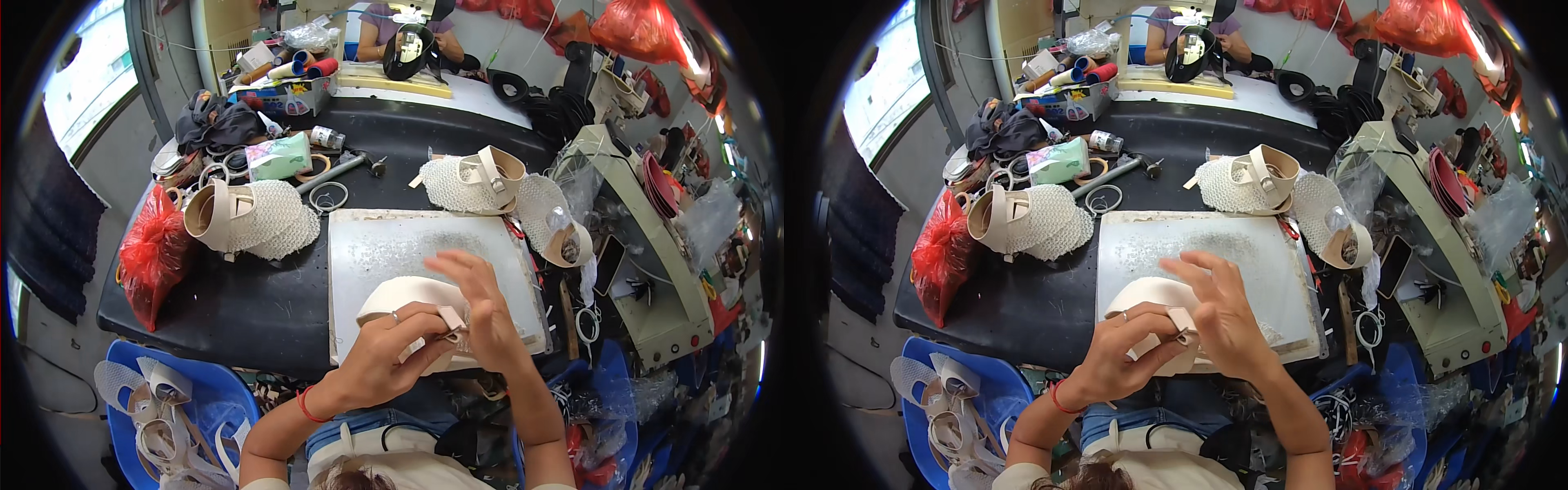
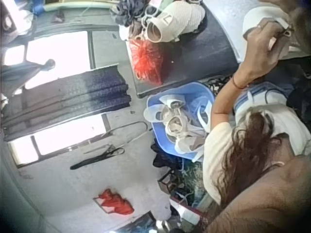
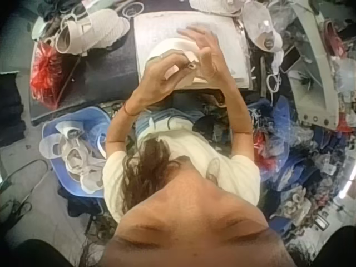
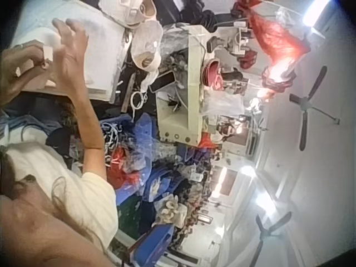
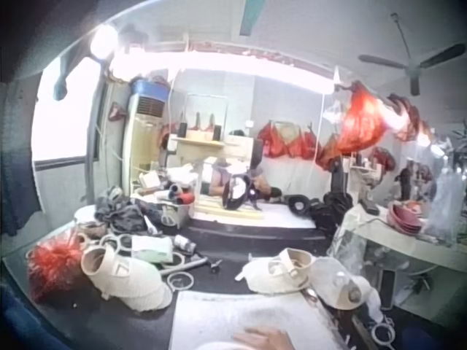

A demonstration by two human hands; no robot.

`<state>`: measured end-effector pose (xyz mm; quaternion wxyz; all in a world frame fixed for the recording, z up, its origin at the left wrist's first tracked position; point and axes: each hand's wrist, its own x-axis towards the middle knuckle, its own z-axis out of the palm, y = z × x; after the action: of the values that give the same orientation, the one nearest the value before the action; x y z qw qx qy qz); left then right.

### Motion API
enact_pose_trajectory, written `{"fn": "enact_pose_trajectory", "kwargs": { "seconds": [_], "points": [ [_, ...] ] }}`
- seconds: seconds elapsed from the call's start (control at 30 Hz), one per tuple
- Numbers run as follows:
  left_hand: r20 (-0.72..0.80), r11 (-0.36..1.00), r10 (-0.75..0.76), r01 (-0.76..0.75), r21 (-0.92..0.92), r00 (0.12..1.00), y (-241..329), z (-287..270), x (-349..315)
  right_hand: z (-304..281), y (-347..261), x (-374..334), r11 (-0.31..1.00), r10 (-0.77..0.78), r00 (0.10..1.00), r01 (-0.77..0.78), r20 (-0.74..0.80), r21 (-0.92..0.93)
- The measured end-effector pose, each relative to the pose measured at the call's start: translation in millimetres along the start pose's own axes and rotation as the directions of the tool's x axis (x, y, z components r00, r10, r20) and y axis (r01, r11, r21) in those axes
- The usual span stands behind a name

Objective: The person assembles white woven sandals by attaching straps and buckles to the shoe uppers. They handle the shoes one at a time, picking up components from a blue bin and the workbench, and fastening them by hand. The person also organizes materials by placing items into plastic bags and moving them around the workspace.

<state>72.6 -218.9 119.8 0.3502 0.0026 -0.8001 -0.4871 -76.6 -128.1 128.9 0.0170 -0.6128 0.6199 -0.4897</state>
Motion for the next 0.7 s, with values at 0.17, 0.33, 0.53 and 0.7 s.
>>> {"fn": "enact_pose_trajectory", "kwargs": {
  "seconds": [0.17,0.33,0.53,0.7],
  "points": [
    [0.092,0.996,0.064,-0.070,0.063,0.994,-0.5,-7.0,4.6,-27.6,-4.2,3.3,0.963,0.027,0.964,-0.096,0.264,0.252],
    [0.121,0.997,0.038,-0.045,0.056,0.992,7.9,-7.0,14.9,-23.2,6.3,-4.8,0.956,0.183,0.983,-0.186,0.035,0.226],
    [-0.057,0.889,0.233,-0.189,0.418,0.971,12.2,-29.8,52.1,-39.1,20.3,16.6,0.895,0.297,0.937,-0.340,0.183,0.288],
    [-0.196,0.634,0.495,-0.198,0.747,0.846,27.5,-30.9,72.5,-61.9,135.4,87.6,0.811,0.354,0.742,0.060,-0.569,0.582]
  ]
}}
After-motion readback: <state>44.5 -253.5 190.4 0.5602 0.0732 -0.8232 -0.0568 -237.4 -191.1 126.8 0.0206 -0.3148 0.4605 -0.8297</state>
